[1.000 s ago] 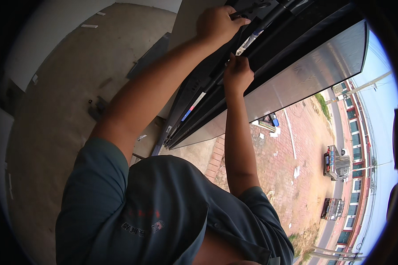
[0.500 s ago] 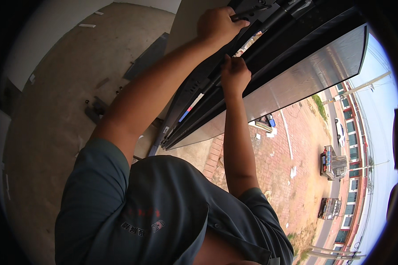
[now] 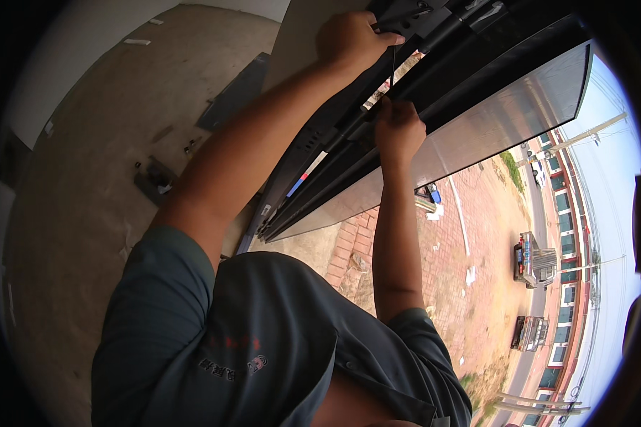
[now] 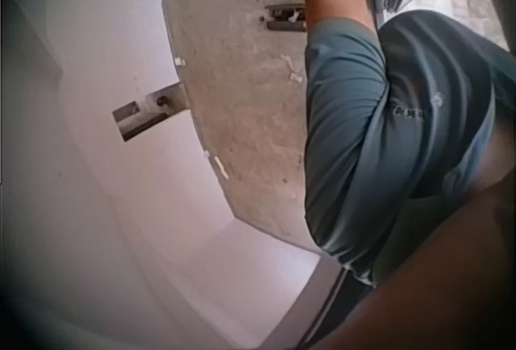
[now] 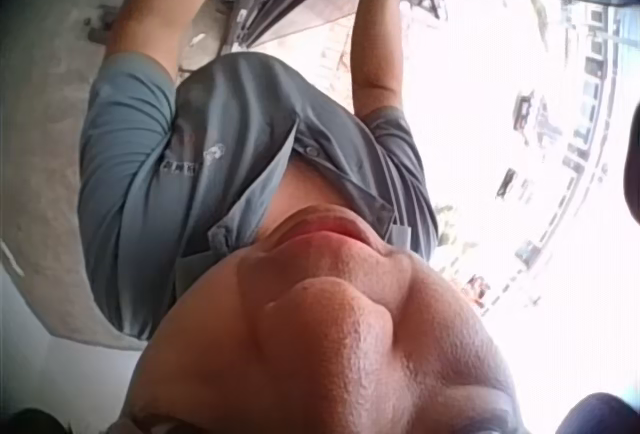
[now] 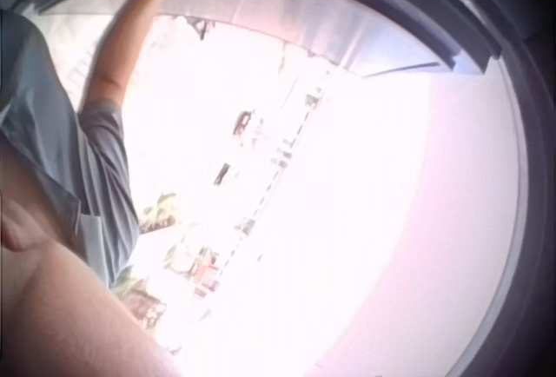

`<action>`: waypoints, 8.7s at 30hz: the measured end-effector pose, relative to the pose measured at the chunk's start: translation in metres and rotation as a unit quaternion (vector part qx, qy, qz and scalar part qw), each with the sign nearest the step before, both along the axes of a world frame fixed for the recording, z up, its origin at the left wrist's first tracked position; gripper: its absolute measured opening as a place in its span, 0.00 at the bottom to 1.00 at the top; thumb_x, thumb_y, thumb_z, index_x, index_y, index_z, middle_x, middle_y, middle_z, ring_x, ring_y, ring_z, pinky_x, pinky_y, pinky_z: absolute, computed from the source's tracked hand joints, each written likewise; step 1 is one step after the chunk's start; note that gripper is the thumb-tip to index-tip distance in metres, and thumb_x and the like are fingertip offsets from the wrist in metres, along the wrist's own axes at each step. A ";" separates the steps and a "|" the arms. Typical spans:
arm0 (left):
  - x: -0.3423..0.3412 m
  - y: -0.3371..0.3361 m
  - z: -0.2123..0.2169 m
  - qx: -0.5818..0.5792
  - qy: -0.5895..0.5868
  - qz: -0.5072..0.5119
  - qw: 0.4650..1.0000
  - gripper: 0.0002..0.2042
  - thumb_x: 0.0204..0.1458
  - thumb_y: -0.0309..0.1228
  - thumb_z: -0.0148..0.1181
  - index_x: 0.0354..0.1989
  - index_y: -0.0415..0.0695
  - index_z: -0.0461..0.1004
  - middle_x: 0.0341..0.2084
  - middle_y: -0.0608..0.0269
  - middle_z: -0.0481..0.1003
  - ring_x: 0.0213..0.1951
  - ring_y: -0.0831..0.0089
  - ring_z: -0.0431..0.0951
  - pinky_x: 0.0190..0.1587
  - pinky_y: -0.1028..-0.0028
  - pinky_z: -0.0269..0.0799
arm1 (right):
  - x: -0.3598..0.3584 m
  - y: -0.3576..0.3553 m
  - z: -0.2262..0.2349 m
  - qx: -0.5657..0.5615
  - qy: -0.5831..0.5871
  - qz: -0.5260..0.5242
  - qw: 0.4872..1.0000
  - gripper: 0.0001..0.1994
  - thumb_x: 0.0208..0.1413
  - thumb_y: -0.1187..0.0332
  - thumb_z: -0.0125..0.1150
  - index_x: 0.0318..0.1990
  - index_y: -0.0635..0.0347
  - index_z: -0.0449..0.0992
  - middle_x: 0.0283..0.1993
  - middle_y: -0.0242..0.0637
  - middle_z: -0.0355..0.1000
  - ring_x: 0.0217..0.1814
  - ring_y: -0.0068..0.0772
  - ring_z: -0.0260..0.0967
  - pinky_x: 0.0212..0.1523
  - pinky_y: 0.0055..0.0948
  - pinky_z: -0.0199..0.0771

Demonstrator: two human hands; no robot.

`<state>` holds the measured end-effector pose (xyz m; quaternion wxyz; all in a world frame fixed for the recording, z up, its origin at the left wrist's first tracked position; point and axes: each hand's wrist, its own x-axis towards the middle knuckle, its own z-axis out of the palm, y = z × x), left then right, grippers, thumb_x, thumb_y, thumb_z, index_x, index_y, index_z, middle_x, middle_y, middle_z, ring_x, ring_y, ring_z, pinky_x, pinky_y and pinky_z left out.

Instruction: The person uses an Allen key to tighten multiple screws on the edge of a door frame, working from the top section downward. The person repeatedly inserts the tool, turns it to secure fasteners, and repositions along the frame while standing on a small ladder.

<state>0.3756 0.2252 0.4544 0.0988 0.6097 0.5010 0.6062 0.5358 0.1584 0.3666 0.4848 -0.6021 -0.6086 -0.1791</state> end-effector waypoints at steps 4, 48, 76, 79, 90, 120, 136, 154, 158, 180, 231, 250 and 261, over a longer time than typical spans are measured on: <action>0.002 0.000 0.000 0.012 0.000 0.012 1.000 0.24 0.42 0.55 0.77 0.22 0.44 0.78 0.17 0.62 0.79 0.23 0.62 0.81 0.29 0.63 0.75 | 0.016 -0.007 0.012 0.014 -0.039 -0.031 0.999 0.12 0.56 0.56 0.69 0.29 0.52 0.79 0.23 0.39 0.79 0.28 0.51 0.79 0.30 0.46 0.78; 0.004 0.000 -0.019 0.162 -0.017 0.041 0.986 0.33 0.44 0.64 0.73 0.12 0.44 0.71 0.05 0.68 0.63 0.09 0.75 0.62 0.14 0.71 0.54 | 0.080 -0.013 0.206 0.052 -0.368 0.058 0.927 0.08 0.61 0.62 0.65 0.34 0.53 0.76 0.29 0.39 0.78 0.29 0.50 0.78 0.28 0.45 0.76; -0.012 -0.004 -0.008 0.013 0.041 -0.018 0.999 0.31 0.43 0.64 0.73 0.27 0.42 0.81 0.12 0.64 0.74 0.18 0.67 0.77 0.23 0.66 0.69 | -0.002 0.002 0.012 -0.171 0.067 0.107 0.977 0.15 0.51 0.59 0.75 0.30 0.63 0.82 0.29 0.47 0.81 0.33 0.52 0.81 0.37 0.42 0.80; -0.013 -0.004 -0.005 -0.013 0.055 -0.016 0.998 0.31 0.42 0.64 0.74 0.27 0.42 0.81 0.14 0.64 0.76 0.19 0.67 0.79 0.25 0.66 0.71 | -0.016 0.010 0.002 -0.165 0.098 0.105 0.976 0.15 0.52 0.59 0.75 0.30 0.64 0.82 0.26 0.45 0.80 0.31 0.48 0.81 0.37 0.39 0.80; -0.019 0.000 -0.005 -0.020 0.028 -0.004 0.999 0.31 0.40 0.60 0.76 0.35 0.42 0.83 0.24 0.61 0.83 0.28 0.64 0.85 0.32 0.66 0.79 | -0.022 0.019 0.008 -0.207 0.132 0.136 0.960 0.15 0.53 0.60 0.73 0.30 0.66 0.82 0.21 0.39 0.80 0.22 0.34 0.79 0.34 0.32 0.79; -0.012 -0.001 -0.009 0.030 -0.007 0.018 0.999 0.35 0.35 0.65 0.77 0.12 0.44 0.68 0.08 0.62 0.68 0.13 0.63 0.72 0.21 0.64 0.68 | 0.045 -0.004 0.042 -0.099 -0.091 0.039 0.990 0.13 0.51 0.57 0.74 0.31 0.57 0.85 0.25 0.40 0.81 0.31 0.47 0.82 0.34 0.40 0.79; 0.003 0.002 -0.015 0.051 -0.023 0.072 0.996 0.33 0.33 0.66 0.77 0.16 0.45 0.73 0.09 0.66 0.71 0.12 0.68 0.72 0.19 0.68 0.67 | 0.040 -0.006 0.038 -0.059 -0.132 -0.013 0.989 0.12 0.54 0.56 0.70 0.30 0.54 0.81 0.29 0.46 0.80 0.34 0.56 0.80 0.34 0.50 0.80; 0.004 -0.004 -0.010 0.033 -0.008 0.080 0.996 0.32 0.32 0.65 0.78 0.21 0.45 0.75 0.15 0.63 0.77 0.19 0.63 0.80 0.24 0.65 0.74 | 0.044 -0.003 0.042 -0.052 -0.183 -0.073 0.979 0.12 0.56 0.54 0.66 0.30 0.51 0.80 0.24 0.46 0.78 0.31 0.57 0.79 0.32 0.53 0.79; 0.002 -0.004 -0.008 0.003 -0.001 0.070 0.998 0.32 0.33 0.64 0.78 0.21 0.45 0.76 0.16 0.64 0.78 0.20 0.63 0.81 0.26 0.65 0.75 | 0.043 -0.002 0.045 -0.051 -0.204 -0.063 0.976 0.12 0.56 0.54 0.66 0.29 0.51 0.78 0.23 0.45 0.77 0.29 0.57 0.78 0.30 0.53 0.79; 0.004 -0.004 -0.010 0.025 -0.041 0.070 0.996 0.33 0.36 0.65 0.77 0.18 0.45 0.73 0.11 0.67 0.73 0.15 0.69 0.74 0.21 0.67 0.70 | 0.077 -0.018 0.103 0.040 -0.378 -0.025 0.924 0.09 0.53 0.61 0.65 0.28 0.50 0.73 0.17 0.38 0.74 0.19 0.48 0.75 0.21 0.43 0.76; -0.055 -0.165 -0.137 -0.066 -0.065 -0.278 0.956 0.10 0.66 0.33 0.61 0.41 0.36 0.80 0.24 0.66 0.79 0.26 0.85 0.74 0.32 0.82 0.67 | 0.035 -0.082 0.000 -0.059 -0.220 0.322 0.919 0.06 0.53 0.69 0.69 0.36 0.58 0.79 0.26 0.37 0.76 0.26 0.41 0.77 0.26 0.37 0.77; -0.045 -0.148 -0.048 0.173 0.163 0.006 0.971 0.05 0.59 0.30 0.68 0.37 0.42 0.81 0.26 0.60 0.81 0.18 0.70 0.71 0.22 0.73 0.66 | -0.045 -0.001 0.055 -0.205 0.554 0.616 0.521 0.14 0.72 0.65 0.54 0.54 0.67 0.75 0.43 0.42 0.82 0.35 0.20 0.78 0.39 0.20 0.78; -0.060 -0.116 -0.021 0.245 0.286 0.063 0.924 0.08 0.56 0.38 0.71 0.37 0.49 0.84 0.26 0.67 0.81 0.23 0.64 0.80 0.23 0.69 0.72 | -0.054 0.031 0.063 -0.171 0.599 0.586 0.518 0.11 0.69 0.70 0.50 0.52 0.69 0.73 0.41 0.45 0.81 0.34 0.25 0.79 0.37 0.22 0.80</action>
